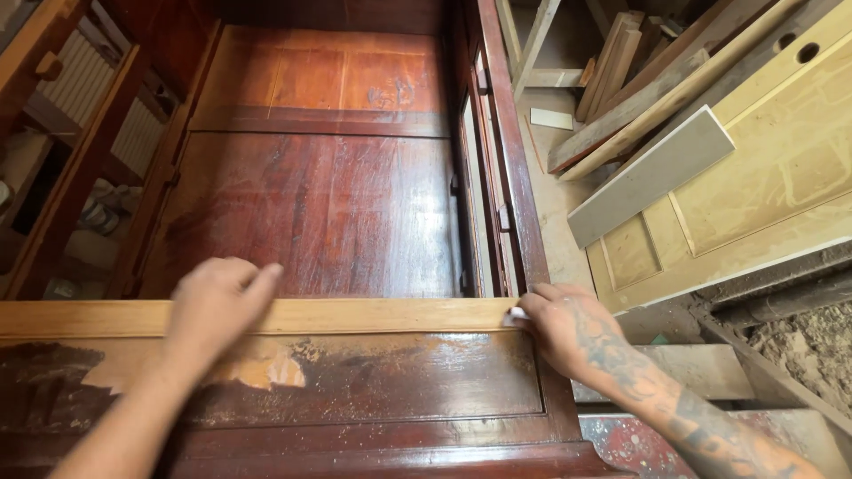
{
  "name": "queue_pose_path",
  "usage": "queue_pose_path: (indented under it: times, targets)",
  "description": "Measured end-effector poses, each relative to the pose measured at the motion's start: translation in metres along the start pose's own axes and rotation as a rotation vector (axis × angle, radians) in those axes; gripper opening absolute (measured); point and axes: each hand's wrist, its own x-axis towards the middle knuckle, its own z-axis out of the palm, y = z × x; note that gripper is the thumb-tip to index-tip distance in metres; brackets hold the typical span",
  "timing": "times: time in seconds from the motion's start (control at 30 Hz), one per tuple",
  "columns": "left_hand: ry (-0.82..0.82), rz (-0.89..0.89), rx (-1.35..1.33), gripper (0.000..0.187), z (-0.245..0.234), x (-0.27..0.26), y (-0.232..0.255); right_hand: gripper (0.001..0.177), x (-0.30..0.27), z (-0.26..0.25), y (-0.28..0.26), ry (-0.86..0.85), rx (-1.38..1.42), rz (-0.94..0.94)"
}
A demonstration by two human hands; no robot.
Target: Sanding the wooden surface of a chest to remove old finish.
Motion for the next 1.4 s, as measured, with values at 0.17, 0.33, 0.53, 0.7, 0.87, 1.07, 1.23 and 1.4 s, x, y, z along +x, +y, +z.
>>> queue_pose_path:
  times: [0.17, 0.33, 0.53, 0.7, 0.87, 1.07, 1.23, 1.4]
  targets:
    - [-0.336, -0.483, 0.322, 0.076, -0.036, 0.022, 0.0, 0.024, 0.004, 0.029, 0.001, 0.187, 0.038, -0.212]
    - [-0.363, -0.453, 0.36, 0.07, -0.035, 0.021, 0.01, 0.051, -0.012, 0.045, 0.033, 0.213, 0.04, -0.26]
    - [-0.324, -0.481, 0.328, 0.068, -0.034, 0.019, 0.003, 0.017, 0.002, 0.022, -0.021, 0.271, 0.096, -0.413]
    - [-0.342, -0.457, 0.356, 0.065, -0.033, 0.021, -0.002, 0.025, -0.004, 0.033, 0.007, 0.316, 0.083, -0.321]
    - [-0.333, -0.475, 0.326, 0.066, -0.031, 0.021, -0.004, 0.032, 0.007, 0.031, -0.026, 0.362, 0.131, -0.385]
    - [-0.358, -0.454, 0.344, 0.063, -0.032, 0.021, 0.0, 0.023, -0.013, 0.029, 0.006, 0.262, 0.048, -0.231]
    - [-0.327, -0.472, 0.34, 0.066, -0.032, 0.02, -0.003, 0.019, 0.005, 0.023, -0.026, 0.289, 0.175, -0.406]
    - [-0.338, -0.468, 0.348, 0.064, -0.031, 0.021, -0.003, 0.028, -0.008, 0.032, 0.005, 0.288, 0.082, -0.264]
